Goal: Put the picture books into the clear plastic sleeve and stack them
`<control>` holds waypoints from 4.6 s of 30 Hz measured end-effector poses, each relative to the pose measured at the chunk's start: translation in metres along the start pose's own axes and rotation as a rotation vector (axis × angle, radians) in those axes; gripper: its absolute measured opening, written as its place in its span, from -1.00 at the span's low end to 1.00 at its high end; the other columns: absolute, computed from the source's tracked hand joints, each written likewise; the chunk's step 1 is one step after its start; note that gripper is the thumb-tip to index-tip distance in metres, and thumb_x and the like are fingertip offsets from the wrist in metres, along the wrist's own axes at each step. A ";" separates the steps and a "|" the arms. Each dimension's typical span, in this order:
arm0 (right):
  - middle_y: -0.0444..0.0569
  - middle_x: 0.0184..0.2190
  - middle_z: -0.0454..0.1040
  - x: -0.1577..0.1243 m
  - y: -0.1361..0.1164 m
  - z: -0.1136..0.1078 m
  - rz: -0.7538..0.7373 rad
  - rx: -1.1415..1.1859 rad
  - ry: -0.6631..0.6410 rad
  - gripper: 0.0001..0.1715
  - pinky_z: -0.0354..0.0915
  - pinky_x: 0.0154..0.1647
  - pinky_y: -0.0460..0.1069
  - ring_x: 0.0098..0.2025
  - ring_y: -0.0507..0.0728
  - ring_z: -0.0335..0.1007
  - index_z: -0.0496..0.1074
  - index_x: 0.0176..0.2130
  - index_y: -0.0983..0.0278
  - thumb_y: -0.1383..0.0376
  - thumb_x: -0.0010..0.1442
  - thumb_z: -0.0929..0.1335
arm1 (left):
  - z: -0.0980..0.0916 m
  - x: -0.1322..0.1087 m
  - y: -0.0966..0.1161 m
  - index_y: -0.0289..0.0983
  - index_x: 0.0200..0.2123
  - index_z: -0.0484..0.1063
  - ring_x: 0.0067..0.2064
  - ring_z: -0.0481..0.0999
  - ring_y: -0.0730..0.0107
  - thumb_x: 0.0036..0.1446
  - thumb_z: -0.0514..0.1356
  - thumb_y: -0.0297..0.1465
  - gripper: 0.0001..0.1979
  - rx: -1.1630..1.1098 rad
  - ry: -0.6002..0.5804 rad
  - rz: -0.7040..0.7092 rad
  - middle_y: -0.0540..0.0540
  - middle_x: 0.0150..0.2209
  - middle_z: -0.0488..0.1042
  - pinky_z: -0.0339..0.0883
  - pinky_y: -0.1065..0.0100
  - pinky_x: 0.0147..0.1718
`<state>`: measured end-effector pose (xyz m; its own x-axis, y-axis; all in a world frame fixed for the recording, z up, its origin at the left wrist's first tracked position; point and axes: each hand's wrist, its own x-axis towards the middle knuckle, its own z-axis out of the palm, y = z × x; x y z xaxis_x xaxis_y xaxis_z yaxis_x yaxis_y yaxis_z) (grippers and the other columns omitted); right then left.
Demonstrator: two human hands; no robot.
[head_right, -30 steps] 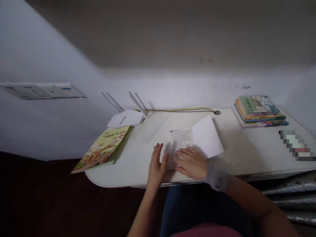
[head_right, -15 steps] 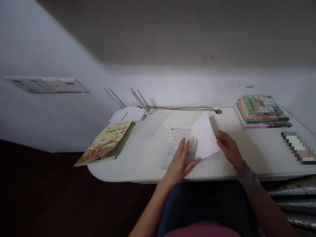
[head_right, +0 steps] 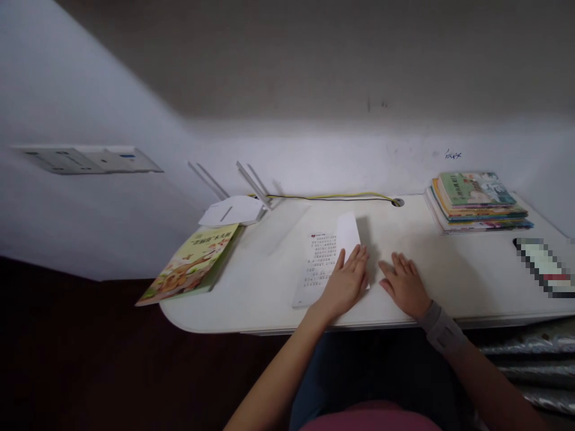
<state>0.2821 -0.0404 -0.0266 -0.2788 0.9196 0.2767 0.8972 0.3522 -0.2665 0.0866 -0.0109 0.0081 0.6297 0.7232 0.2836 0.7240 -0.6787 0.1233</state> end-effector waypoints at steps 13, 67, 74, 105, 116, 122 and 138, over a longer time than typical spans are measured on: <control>0.25 0.26 0.06 -0.018 0.032 -0.003 -0.176 -0.170 -0.121 -0.37 0.04 0.19 0.24 0.30 0.30 -0.08 0.15 0.23 0.27 0.07 0.26 0.21 | 0.001 0.023 0.018 -0.28 0.07 0.33 0.31 -0.07 -0.06 0.21 -0.09 -0.51 -0.60 0.010 -0.076 -0.024 -0.20 0.23 0.19 -0.18 -0.36 0.13; 0.29 0.26 0.05 -0.018 0.024 -0.001 -0.089 -0.245 -0.127 -0.21 -0.06 0.22 0.23 0.30 0.32 -0.11 0.10 0.24 0.39 -0.06 0.23 0.16 | 0.007 0.111 -0.019 -0.21 -0.13 0.48 0.06 0.26 0.05 0.15 0.04 -0.09 -0.60 0.173 -0.328 -0.144 -0.19 -0.02 0.42 0.11 0.12 -0.03; 0.27 0.25 0.08 -0.019 0.029 0.004 -0.097 -0.243 -0.103 -0.23 -0.04 0.22 0.23 0.29 0.32 -0.07 0.11 0.23 0.41 -0.04 0.24 0.16 | 0.007 0.077 0.005 -0.29 0.08 0.30 0.26 0.02 -0.07 0.22 -0.01 -0.14 -0.52 0.088 -0.201 -0.174 -0.26 0.21 0.18 -0.02 -0.08 0.14; 0.21 0.23 0.14 -0.023 0.033 -0.004 -0.143 -0.087 -0.084 -0.22 0.02 0.22 0.23 0.28 0.23 -0.01 -0.09 0.31 0.35 0.06 0.25 0.20 | -0.013 0.003 0.018 -0.11 0.03 0.37 0.29 0.03 0.00 0.27 -0.03 -0.42 -0.67 0.167 -0.211 0.224 -0.08 0.23 0.21 0.04 -0.19 0.13; 0.20 0.24 0.14 -0.024 0.032 -0.007 -0.198 -0.137 -0.094 -0.51 0.01 0.20 0.26 0.29 0.28 -0.03 0.29 0.14 0.25 0.15 0.29 0.18 | 0.008 0.001 0.022 -0.19 -0.08 0.44 0.31 -0.06 -0.04 0.27 -0.05 -0.43 -0.70 0.157 -0.156 0.113 -0.09 0.23 0.19 0.11 -0.20 0.10; 0.19 0.24 0.14 -0.025 0.032 -0.006 -0.168 -0.095 -0.076 -0.40 0.00 0.22 0.26 0.30 0.26 -0.07 0.11 0.24 0.32 0.13 0.30 0.15 | 0.024 0.003 0.036 -0.20 0.19 0.18 0.32 -0.10 -0.03 0.26 -0.08 -0.43 -0.57 0.109 -0.146 0.040 -0.18 0.29 0.07 -0.03 -0.26 0.13; 0.35 0.21 0.15 -0.011 0.041 0.005 0.041 -0.174 -0.051 -0.30 0.04 0.17 0.25 0.26 0.35 0.00 0.11 0.22 0.46 0.03 0.30 0.08 | 0.020 0.010 0.014 -0.40 0.27 0.00 0.31 -0.11 -0.15 0.23 -0.18 -0.01 -0.28 0.062 -0.226 -0.175 -0.43 0.30 -0.09 -0.09 -0.15 0.16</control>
<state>0.3200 -0.0352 -0.0450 -0.2543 0.9417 0.2204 0.9526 0.2833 -0.1113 0.1089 -0.0108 -0.0064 0.5353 0.8436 0.0427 0.8388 -0.5368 0.0910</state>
